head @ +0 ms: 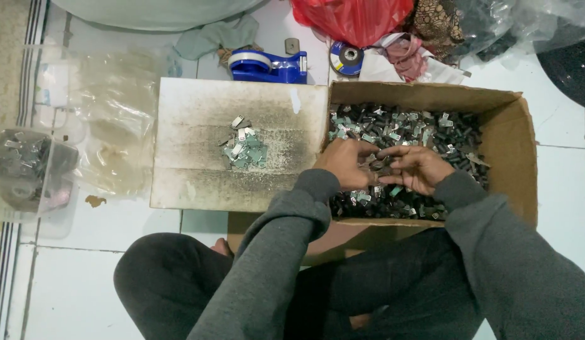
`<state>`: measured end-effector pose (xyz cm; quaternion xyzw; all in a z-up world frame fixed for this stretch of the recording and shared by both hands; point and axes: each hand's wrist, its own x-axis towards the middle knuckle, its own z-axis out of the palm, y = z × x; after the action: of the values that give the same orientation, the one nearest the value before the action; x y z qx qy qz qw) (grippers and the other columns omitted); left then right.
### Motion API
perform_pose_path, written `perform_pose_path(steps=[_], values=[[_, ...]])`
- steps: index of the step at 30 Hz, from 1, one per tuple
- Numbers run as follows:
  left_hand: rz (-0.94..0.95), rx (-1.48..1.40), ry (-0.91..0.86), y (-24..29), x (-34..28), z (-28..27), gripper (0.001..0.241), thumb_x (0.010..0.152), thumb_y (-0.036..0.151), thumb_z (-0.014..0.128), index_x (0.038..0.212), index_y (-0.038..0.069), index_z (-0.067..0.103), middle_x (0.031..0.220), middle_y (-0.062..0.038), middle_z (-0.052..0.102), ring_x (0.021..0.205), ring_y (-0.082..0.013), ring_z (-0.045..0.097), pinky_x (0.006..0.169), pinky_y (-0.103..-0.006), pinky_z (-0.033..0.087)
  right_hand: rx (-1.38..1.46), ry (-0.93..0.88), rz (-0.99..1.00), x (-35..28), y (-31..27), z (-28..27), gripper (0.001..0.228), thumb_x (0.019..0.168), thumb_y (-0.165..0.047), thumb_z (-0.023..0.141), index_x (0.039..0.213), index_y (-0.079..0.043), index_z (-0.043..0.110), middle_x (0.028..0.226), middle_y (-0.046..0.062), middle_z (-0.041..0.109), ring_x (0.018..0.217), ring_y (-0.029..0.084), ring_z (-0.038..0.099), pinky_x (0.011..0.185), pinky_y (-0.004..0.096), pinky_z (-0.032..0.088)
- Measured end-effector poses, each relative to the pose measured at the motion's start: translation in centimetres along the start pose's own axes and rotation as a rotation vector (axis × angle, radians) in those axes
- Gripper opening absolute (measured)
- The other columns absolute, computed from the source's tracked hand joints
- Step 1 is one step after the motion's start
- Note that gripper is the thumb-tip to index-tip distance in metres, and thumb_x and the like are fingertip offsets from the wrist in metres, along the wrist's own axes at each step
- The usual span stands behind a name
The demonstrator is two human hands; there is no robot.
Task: Sorting and arranging small metal components from a bulk box onto a flat surface and into plastic bags.
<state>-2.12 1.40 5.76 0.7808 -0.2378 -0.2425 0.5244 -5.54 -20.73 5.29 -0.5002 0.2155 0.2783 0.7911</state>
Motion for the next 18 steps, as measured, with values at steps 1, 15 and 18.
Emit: perform_pose_path(steps=[1,15,18], values=[[-0.001,0.000,0.001,-1.1,0.3,0.5,0.061,0.080,0.025,0.080,0.137,0.005,0.069,0.107,-0.027,0.076,0.110,-0.0545,0.070,0.088,-0.0641,0.063,0.000,-0.001,0.001,0.6,0.6,-1.0,0.049,0.081,0.008,0.057,0.129,0.010,0.064,0.079,0.012,0.070,0.067,0.023,0.070,0.085,0.070,0.065],[0.061,0.168,0.104,-8.1,3.8,4.3,0.030,0.086,0.011,0.083,0.116,0.010,0.079,0.095,-0.022,0.079,0.093,-0.0475,0.076,0.071,-0.0586,0.068,-0.092,0.105,0.007,1.8,1.6,-2.0,0.036,0.091,0.008,0.062,0.128,0.009,0.064,0.109,0.031,0.072,0.106,0.050,0.070,0.096,0.068,0.057],[0.060,0.133,0.110,-6.7,3.1,3.1,0.028,0.086,0.012,0.084,0.114,0.011,0.080,0.095,-0.022,0.079,0.091,-0.0473,0.076,0.069,-0.0588,0.069,-0.113,0.135,-0.003,1.9,1.6,-1.7,0.032,0.095,0.003,0.064,0.126,0.006,0.066,0.114,0.029,0.071,0.113,0.051,0.067,0.097,0.067,0.057]])
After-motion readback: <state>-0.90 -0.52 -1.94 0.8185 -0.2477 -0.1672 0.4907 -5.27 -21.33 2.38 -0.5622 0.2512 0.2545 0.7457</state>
